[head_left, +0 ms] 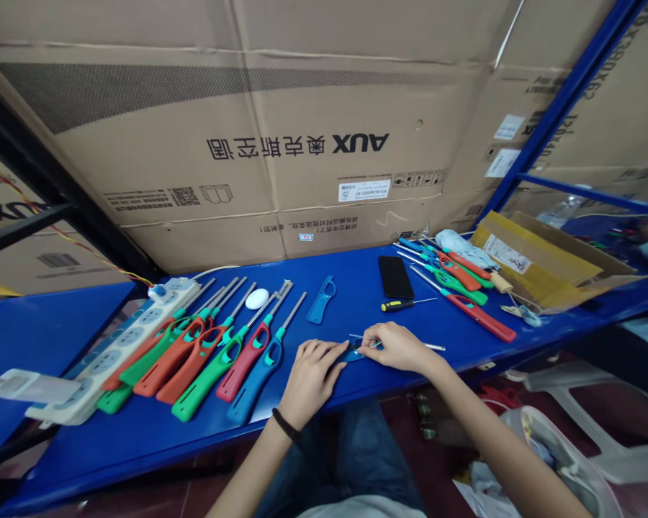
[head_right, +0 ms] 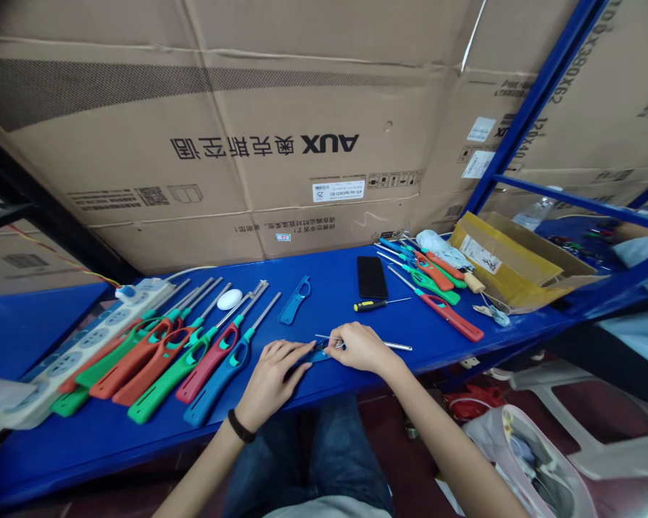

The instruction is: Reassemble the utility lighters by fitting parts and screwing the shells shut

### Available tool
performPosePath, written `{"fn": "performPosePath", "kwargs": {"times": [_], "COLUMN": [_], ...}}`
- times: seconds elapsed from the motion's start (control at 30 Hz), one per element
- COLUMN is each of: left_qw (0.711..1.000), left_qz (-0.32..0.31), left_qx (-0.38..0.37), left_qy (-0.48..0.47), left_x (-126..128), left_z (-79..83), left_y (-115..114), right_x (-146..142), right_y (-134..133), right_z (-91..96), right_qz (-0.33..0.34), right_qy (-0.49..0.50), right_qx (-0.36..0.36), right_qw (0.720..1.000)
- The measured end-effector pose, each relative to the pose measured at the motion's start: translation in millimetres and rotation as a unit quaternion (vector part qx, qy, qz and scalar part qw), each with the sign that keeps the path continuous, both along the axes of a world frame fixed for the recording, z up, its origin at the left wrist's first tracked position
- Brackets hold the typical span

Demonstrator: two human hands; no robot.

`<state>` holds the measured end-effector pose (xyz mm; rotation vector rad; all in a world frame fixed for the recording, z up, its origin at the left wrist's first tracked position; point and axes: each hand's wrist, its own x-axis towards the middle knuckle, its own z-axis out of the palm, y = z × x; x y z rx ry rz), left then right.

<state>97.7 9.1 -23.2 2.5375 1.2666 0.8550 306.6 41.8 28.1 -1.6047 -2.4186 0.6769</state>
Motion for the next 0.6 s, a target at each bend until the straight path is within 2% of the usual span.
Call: {"fn": "performPosePath", "kwargs": {"times": [0.33, 0.6], "left_qw": [0.998, 0.999], "left_qz": [0.003, 0.007], "left_qx": [0.043, 0.039], "left_qy": [0.044, 0.016], "left_x": [2.3, 2.1], "left_z": [1.3, -2.4], "left_y": [-2.0, -2.7], "right_x": [-1.9, -1.7], "right_y": [-3.2, -5.4], "right_z": [-4.4, -2.5], "right_qz": [-0.034, -0.003], "right_qy": [0.008, 0.057], "right_qx": [0.022, 0.040], "right_qw": [0.999, 0.998]}}
